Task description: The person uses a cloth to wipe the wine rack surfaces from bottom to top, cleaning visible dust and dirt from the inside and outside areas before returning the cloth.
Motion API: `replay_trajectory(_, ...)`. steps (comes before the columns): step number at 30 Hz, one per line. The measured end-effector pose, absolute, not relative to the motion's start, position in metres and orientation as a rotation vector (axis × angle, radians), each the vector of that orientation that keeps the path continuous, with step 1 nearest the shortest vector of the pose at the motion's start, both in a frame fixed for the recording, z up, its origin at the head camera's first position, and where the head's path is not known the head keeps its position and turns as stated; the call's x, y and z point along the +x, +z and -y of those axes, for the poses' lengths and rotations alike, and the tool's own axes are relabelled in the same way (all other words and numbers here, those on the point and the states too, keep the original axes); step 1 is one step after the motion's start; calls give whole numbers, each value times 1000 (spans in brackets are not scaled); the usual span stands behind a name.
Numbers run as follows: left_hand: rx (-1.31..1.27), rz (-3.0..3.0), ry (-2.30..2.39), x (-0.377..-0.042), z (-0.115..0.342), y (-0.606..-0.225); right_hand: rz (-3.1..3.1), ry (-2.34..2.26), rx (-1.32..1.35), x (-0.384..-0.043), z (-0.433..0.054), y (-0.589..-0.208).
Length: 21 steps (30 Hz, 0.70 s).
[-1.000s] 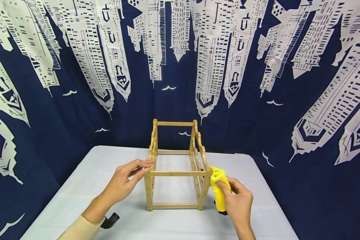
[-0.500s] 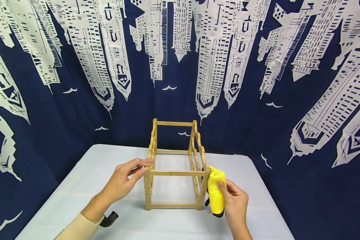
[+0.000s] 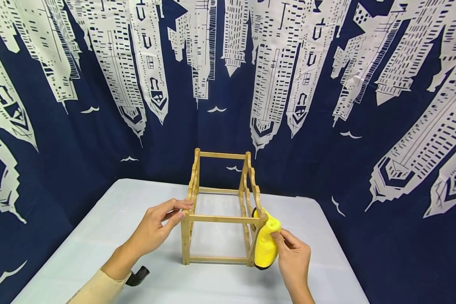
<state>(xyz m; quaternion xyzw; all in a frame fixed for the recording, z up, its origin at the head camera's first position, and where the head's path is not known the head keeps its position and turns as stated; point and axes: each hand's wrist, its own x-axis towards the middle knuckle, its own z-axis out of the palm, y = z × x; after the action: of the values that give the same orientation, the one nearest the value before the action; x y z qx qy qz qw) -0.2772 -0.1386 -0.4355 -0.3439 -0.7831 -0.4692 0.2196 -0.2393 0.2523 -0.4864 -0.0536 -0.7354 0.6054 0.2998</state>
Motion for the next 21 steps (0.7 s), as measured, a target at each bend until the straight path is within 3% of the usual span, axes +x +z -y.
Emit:
replay_trajectory(10,-949,2171,-1287,-278,138,-435,1778,1675,-52,-237,-250,-492)
replay_trajectory(21,-935,2196,-1276,-276,135,-433,1874,1300,60,-235,-230,-478)
